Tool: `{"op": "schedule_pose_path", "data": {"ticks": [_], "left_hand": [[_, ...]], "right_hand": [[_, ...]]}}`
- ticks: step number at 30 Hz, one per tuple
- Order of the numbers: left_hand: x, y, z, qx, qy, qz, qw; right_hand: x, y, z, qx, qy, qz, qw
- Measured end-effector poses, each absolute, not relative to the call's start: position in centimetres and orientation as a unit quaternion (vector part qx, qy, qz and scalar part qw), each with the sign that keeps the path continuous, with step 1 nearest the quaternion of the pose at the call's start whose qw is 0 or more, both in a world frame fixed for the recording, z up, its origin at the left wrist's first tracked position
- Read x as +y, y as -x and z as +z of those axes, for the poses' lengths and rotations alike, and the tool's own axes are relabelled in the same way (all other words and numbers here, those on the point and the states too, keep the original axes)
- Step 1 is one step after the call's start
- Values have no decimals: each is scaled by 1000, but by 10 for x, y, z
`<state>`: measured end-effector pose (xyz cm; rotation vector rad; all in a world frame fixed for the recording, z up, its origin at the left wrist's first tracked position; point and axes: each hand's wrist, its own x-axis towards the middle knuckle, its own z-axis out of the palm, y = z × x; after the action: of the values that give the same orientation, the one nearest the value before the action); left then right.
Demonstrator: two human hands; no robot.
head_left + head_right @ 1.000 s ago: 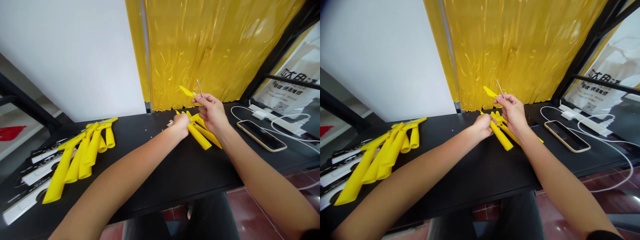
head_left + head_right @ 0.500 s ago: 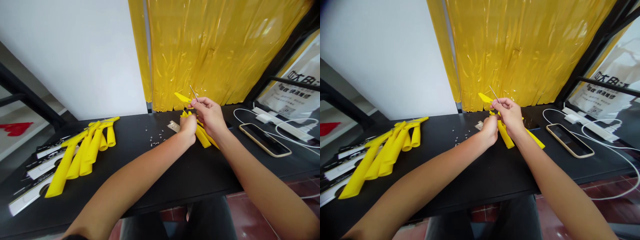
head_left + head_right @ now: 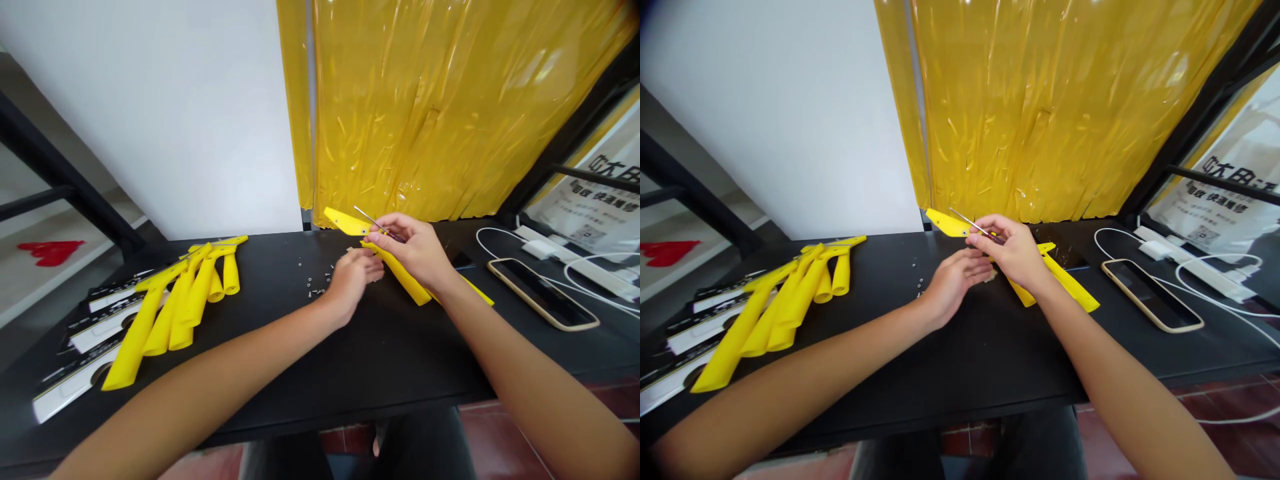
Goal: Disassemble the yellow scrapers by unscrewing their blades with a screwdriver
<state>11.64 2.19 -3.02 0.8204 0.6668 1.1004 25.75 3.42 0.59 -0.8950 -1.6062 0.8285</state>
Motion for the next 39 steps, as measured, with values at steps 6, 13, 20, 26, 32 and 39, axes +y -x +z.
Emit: {"op": "schedule_pose_path", "data": {"ticks": [6,13,20,26,32,39], "left_hand": [[12,-16,-9,314,-478,376,729],[23,39,0,348,-573,227,707],[12,30,-7,362,-597,172,695],[13,26,-17,408,-553,305,660],[14,25,-27,446,-632,339,536],[14,26,-31,449,-731,320,403]], "right_hand": [[24,-243,2,-738,340,417,408],[23,-227,-17,-781,300,459,299],[11,-210,-22,-779,316,446,306],[10,-217,-16,-779,407,259,400],[9,-223,-22,-839,401,97,355],[5,-217,-25,-855,404,70,317]]}}
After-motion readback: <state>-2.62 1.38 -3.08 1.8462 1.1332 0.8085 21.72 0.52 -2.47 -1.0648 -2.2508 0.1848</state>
